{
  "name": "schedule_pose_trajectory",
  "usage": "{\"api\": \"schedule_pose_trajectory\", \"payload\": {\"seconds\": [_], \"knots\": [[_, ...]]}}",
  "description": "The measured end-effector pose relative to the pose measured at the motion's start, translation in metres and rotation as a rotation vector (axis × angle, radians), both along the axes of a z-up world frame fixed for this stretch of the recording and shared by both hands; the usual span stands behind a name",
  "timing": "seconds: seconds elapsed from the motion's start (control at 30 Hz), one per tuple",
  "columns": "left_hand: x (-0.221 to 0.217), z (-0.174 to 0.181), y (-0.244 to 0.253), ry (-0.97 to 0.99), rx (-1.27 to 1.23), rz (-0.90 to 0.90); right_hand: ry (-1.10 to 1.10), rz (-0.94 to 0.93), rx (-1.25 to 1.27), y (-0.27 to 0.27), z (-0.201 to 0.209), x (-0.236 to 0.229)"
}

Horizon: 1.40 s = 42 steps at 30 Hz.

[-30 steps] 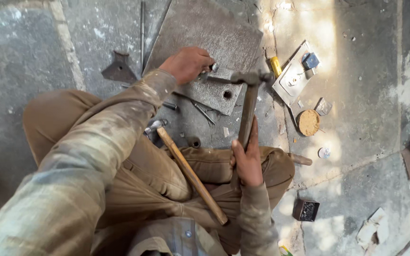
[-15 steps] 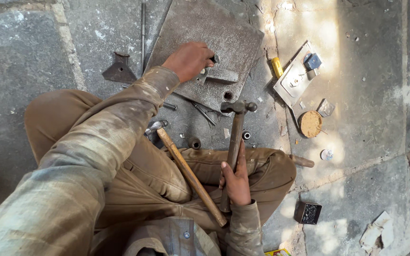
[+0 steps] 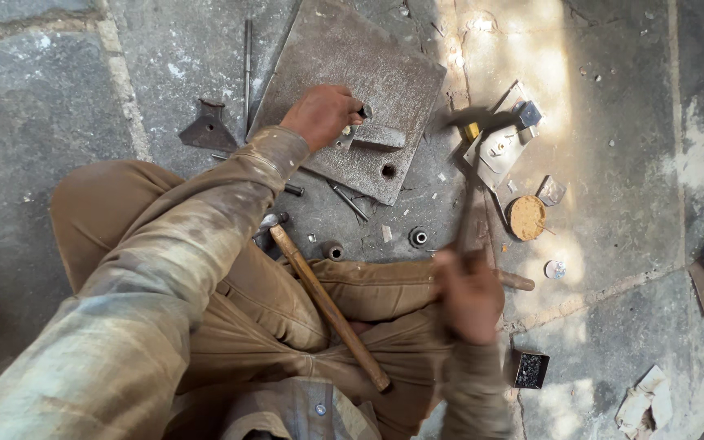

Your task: The person assembles a lock mechanism by placing metal plates and pins into a lock body, using a hammer and punch to secure components. The person works on the floor with tools and parts laid out nearby.

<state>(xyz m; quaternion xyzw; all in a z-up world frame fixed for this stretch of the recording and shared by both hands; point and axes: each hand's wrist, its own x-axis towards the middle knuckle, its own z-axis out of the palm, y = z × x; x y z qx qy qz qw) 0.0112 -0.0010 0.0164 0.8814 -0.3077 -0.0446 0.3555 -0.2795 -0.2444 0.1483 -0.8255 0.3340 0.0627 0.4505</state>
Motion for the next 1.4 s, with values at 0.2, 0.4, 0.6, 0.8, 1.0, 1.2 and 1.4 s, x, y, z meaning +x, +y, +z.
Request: {"api": "schedule_pose_trajectory", "payload": {"seconds": [0.2, 0.4, 0.6, 0.8, 1.0, 1.2, 1.4], "knots": [[-0.012, -0.02, 0.006, -0.128, -0.111, 0.027, -0.314, 0.387, -0.329, -0.047, 0.01, 0.036], [-0.021, -0.022, 0.007, -0.114, -0.131, 0.009, -0.14, 0.447, 0.02, 0.051, -0.04, 0.07], [-0.015, -0.007, 0.016, -0.107, -0.154, -0.076, -0.131, 0.13, 0.309, 0.057, -0.007, 0.023], [0.001, -0.001, 0.007, 0.068, 0.036, -0.072, -0.054, -0.001, 0.457, 0.06, -0.016, -0.013], [0.0, 0.003, 0.005, 0.002, 0.043, -0.031, -0.008, -0.023, 0.495, 0.065, -0.023, -0.025], [0.0, 0.002, 0.006, 0.02, 0.01, -0.036, 0.001, 0.016, 0.499, 0.069, -0.027, -0.028], [0.001, 0.003, 0.004, 0.015, 0.004, -0.036, -0.005, 0.037, 0.49, 0.074, -0.017, -0.021]]}}
